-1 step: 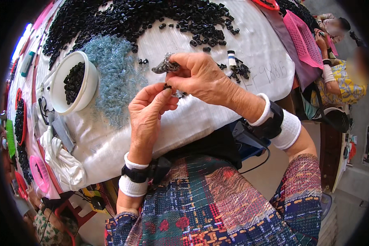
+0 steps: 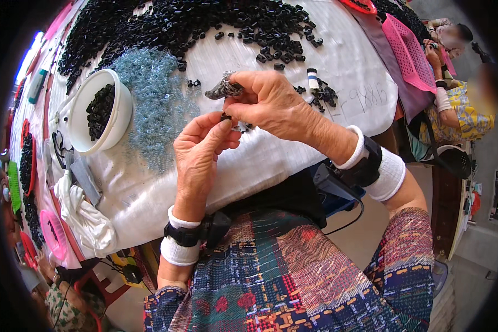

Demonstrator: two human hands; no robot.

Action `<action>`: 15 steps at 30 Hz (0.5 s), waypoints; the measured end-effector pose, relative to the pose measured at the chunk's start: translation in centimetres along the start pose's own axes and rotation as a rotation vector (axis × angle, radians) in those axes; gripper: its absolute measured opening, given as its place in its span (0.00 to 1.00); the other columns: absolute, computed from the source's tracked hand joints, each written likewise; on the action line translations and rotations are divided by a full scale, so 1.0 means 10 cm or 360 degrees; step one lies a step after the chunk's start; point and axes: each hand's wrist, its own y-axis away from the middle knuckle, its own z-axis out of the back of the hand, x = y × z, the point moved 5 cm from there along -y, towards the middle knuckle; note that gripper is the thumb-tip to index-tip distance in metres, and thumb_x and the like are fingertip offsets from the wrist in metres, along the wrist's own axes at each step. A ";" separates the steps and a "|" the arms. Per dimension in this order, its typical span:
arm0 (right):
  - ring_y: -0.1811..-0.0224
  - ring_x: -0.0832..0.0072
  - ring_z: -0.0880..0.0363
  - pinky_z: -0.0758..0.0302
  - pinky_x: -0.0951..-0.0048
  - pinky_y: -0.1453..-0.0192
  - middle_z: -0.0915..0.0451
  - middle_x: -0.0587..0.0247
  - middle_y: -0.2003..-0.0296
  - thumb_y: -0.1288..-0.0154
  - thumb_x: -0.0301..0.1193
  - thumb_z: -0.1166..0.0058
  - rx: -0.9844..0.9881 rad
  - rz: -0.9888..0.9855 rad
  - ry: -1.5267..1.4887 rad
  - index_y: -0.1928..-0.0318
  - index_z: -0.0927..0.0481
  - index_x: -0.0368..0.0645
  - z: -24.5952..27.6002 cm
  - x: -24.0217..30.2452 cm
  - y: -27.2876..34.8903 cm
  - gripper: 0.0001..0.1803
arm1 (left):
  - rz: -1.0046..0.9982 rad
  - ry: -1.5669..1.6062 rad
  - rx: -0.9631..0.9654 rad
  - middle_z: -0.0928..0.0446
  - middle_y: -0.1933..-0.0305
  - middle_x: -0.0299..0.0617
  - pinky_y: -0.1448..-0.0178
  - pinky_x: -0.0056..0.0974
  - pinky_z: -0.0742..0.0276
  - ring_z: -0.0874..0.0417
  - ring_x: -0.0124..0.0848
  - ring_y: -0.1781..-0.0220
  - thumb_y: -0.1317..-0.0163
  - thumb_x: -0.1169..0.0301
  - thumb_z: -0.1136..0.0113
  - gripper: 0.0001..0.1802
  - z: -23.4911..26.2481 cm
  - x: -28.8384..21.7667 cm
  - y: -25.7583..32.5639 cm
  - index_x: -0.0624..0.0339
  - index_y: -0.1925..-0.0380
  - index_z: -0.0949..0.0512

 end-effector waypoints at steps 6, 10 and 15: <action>0.68 0.87 0.24 0.26 0.82 0.66 0.23 0.70 0.74 0.43 0.23 0.46 -0.0037 0.0045 0.0123 0.68 0.28 0.35 0.00 -0.03 -0.03 0.05 | -0.0038 -0.0045 -0.0023 0.20 0.67 0.45 0.64 0.31 0.20 0.18 0.29 0.69 0.42 0.75 0.40 0.11 0.01 0.00 -0.01 0.68 0.60 0.25; 0.69 0.87 0.25 0.27 0.81 0.68 0.23 0.70 0.74 0.43 0.23 0.46 -0.0133 0.0145 -0.0028 0.68 0.28 0.35 -0.09 -0.05 0.03 0.05 | -0.0087 -0.0101 -0.0036 0.20 0.69 0.44 0.64 0.30 0.21 0.18 0.28 0.69 0.42 0.75 0.40 0.11 0.05 -0.01 -0.02 0.67 0.61 0.25; 0.77 0.79 0.24 0.28 0.74 0.74 0.24 0.59 0.78 0.45 0.24 0.48 -0.0314 0.0074 -0.0224 0.69 0.29 0.36 -0.15 -0.14 0.09 0.05 | -0.0117 -0.0145 -0.0047 0.20 0.71 0.43 0.65 0.29 0.22 0.19 0.27 0.71 0.42 0.76 0.40 0.07 0.10 0.03 0.00 0.67 0.64 0.23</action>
